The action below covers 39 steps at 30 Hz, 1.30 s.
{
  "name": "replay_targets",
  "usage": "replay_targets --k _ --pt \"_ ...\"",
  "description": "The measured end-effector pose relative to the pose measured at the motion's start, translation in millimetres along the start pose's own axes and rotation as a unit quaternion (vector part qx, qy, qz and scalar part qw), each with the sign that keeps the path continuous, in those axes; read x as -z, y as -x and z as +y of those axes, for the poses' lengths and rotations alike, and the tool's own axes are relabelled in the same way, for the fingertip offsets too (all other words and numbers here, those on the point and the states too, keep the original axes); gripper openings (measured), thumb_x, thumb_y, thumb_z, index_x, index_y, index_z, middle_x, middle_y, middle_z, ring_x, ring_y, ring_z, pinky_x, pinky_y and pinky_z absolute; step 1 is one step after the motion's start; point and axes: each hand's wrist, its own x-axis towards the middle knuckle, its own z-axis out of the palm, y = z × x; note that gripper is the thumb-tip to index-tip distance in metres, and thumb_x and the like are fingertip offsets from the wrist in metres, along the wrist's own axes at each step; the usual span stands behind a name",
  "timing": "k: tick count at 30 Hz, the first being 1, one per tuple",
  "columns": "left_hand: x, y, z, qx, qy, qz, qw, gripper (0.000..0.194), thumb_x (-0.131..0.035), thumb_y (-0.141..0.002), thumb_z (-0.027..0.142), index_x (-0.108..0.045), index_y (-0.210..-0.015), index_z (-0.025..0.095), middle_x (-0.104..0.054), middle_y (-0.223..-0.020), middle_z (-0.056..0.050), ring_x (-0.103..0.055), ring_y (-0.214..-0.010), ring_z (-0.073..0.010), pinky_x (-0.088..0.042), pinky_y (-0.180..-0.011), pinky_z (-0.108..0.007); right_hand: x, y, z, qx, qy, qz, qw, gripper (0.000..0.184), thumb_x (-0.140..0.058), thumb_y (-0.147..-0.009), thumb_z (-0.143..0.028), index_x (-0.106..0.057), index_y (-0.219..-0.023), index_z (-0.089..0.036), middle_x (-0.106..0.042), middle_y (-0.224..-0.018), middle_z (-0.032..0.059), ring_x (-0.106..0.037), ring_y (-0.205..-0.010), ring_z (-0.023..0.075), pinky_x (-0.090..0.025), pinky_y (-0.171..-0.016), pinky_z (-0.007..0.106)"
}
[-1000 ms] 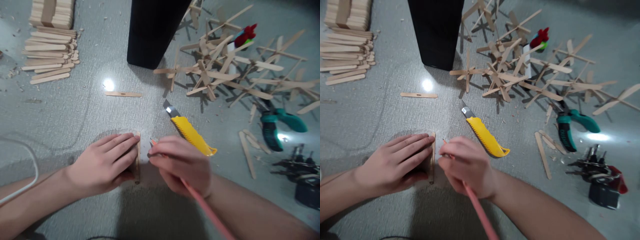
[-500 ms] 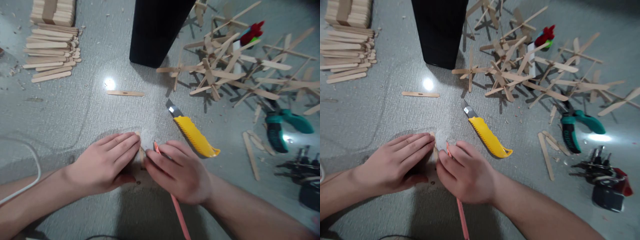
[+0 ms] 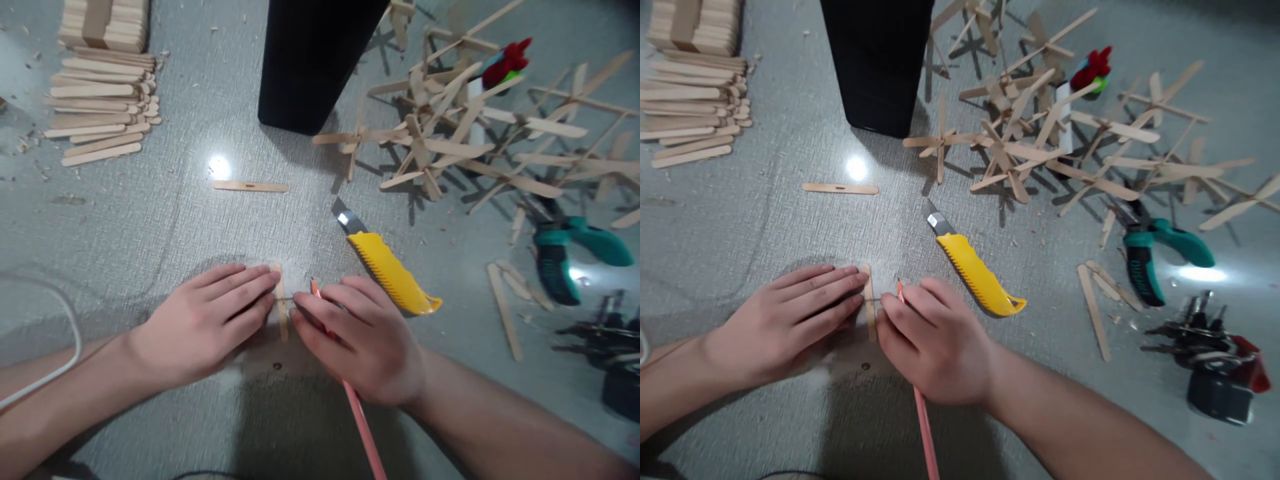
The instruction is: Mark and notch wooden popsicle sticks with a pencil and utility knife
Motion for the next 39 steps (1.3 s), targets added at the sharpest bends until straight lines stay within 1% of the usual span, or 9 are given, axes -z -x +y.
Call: replay_targets --k 3,5,8,10,16,21,28,32,39 --pt "0.5 -0.1 -1.5 -0.003 -0.011 0.003 1.000 0.028 -0.047 -0.108 0.016 -0.066 -0.128 0.009 -0.068 -0.143 -0.011 -0.066 -0.134 -0.0252 -0.057 -0.112 -0.043 0.4 -1.6 -0.7 -0.015 -0.013 -0.004 1.000 0.016 -0.063 -0.098 -0.010 -0.071 -0.088 -0.019 -0.071 -0.097 0.0047 -0.059 -0.083 0.0183 -0.049 -0.078 0.037" --pt "0.7 0.0 -1.9 -0.004 -0.010 0.003 1.000 0.028 -0.047 -0.108 0.015 -0.066 -0.128 0.009 -0.068 -0.143 -0.011 -0.065 -0.134 -0.0244 -0.055 -0.115 -0.042 0.8 -3.5 -0.5 -0.039 -0.028 0.001 0.999 0.016 -0.063 -0.098 -0.011 -0.070 -0.087 -0.019 -0.070 -0.092 0.0028 -0.057 -0.080 0.0169 -0.048 -0.076 0.036" --pt "0.6 0.1 -1.6 -0.005 -0.001 0.001 1.000 0.028 -0.049 -0.107 0.014 -0.066 -0.128 0.008 -0.067 -0.144 -0.013 -0.064 -0.136 -0.0257 -0.054 -0.117 -0.043 1.5 -6.8 -0.4 -0.078 -0.055 0.008 0.995 0.013 -0.061 -0.099 -0.012 -0.068 -0.090 -0.019 -0.068 -0.084 0.0003 -0.056 -0.075 0.0157 -0.048 -0.073 0.034" --pt "0.4 0.1 -0.9 -0.005 0.002 0.000 1.000 0.029 -0.050 -0.106 0.013 -0.066 -0.128 0.007 -0.067 -0.144 -0.014 -0.064 -0.135 -0.0273 -0.055 -0.115 -0.045 1.8 -8.2 -0.5 -0.087 -0.065 0.007 0.994 0.013 -0.061 -0.098 -0.011 -0.068 -0.090 -0.019 -0.066 -0.081 0.0001 -0.055 -0.073 0.0157 -0.048 -0.072 0.034" --pt "-0.4 0.2 1.1 0.002 -0.002 0.004 1.000 0.027 -0.053 -0.105 0.014 -0.066 -0.128 0.007 -0.067 -0.144 -0.013 -0.065 -0.134 -0.0284 -0.058 -0.111 -0.045 1.4 -6.3 -0.4 -0.083 -0.063 -0.001 0.995 0.016 -0.062 -0.098 -0.012 -0.068 -0.085 -0.021 -0.067 -0.085 0.0013 -0.055 -0.077 0.0164 -0.047 -0.074 0.035" --pt "-0.6 0.2 0.1 0.002 0.003 -0.002 1.000 0.028 -0.054 -0.104 0.013 -0.066 -0.129 0.007 -0.067 -0.144 -0.014 -0.064 -0.136 -0.0282 -0.057 -0.112 -0.046 1.9 -5.8 0.2 -0.070 -0.055 -0.003 0.996 0.019 -0.061 -0.099 -0.011 -0.066 -0.083 -0.020 -0.069 -0.086 0.0018 -0.054 -0.076 0.0164 -0.047 -0.073 0.035" --pt "-1.0 1.0 -0.3 0.006 0.008 0.001 1.000 0.028 -0.054 -0.105 0.013 -0.065 -0.130 0.007 -0.068 -0.142 -0.015 -0.064 -0.136 -0.0267 -0.056 -0.114 -0.045 2.4 -7.8 -0.1 -0.078 -0.062 -0.005 0.995 0.019 -0.059 -0.101 -0.012 -0.066 -0.085 -0.021 -0.068 -0.083 0.0003 -0.055 -0.072 0.0149 -0.046 -0.072 0.033" --pt "-0.9 1.4 0.6 0.009 0.008 0.000 1.000 0.029 -0.055 -0.105 0.013 -0.064 -0.131 0.008 -0.067 -0.143 -0.015 -0.063 -0.137 -0.0263 -0.056 -0.115 -0.044 2.6 -8.0 0.1 -0.087 -0.068 -0.005 0.994 0.016 -0.060 -0.100 -0.012 -0.067 -0.088 -0.021 -0.069 -0.083 0.0002 -0.057 -0.072 0.0150 -0.046 -0.071 0.034" --pt "-0.8 0.3 0.7 0.011 0.008 0.002 1.000 0.028 -0.054 -0.105 0.014 -0.065 -0.130 0.008 -0.068 -0.142 -0.014 -0.064 -0.136 -0.0256 -0.056 -0.115 -0.043 2.7 -5.1 1.1 -0.078 -0.073 -0.009 0.994 0.016 -0.063 -0.098 -0.011 -0.068 -0.086 -0.021 -0.070 -0.088 0.0012 -0.056 -0.074 0.0158 -0.046 -0.071 0.035"
